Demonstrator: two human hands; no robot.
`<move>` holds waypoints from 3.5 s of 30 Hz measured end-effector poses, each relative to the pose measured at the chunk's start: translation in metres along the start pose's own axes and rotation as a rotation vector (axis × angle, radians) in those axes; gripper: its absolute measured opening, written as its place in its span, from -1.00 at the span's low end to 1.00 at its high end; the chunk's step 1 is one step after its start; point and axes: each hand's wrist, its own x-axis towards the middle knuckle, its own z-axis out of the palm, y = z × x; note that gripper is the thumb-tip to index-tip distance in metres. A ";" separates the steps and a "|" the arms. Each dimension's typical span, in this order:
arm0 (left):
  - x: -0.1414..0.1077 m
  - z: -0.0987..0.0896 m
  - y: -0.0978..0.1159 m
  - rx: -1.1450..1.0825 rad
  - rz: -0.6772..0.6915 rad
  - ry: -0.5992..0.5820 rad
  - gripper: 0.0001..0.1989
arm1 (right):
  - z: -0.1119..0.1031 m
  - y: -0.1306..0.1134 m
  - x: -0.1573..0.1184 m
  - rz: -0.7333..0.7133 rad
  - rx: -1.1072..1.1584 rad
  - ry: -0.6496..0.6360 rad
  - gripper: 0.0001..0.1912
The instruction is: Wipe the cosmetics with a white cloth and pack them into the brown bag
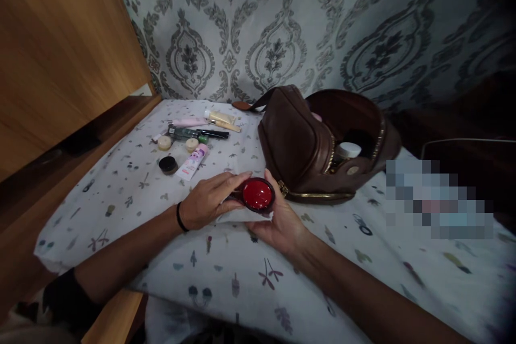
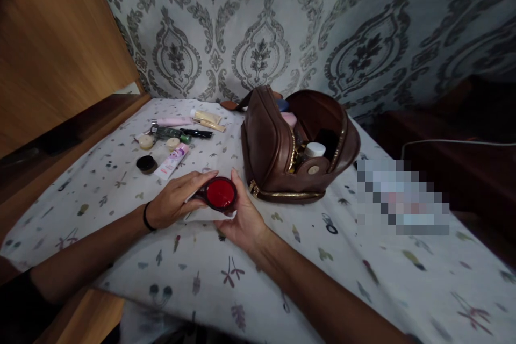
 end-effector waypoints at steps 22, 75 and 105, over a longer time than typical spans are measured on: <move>0.008 -0.021 0.005 0.158 -0.027 0.031 -0.63 | -0.010 0.013 0.004 -0.776 -0.862 0.042 -0.35; 0.269 0.022 0.088 0.930 -0.064 -0.691 -0.56 | -0.027 0.021 0.009 -0.820 -1.469 -0.185 -0.62; 0.288 0.033 0.069 1.069 -0.269 -0.616 -0.57 | -0.027 0.022 0.009 -0.902 -1.510 -0.191 -0.63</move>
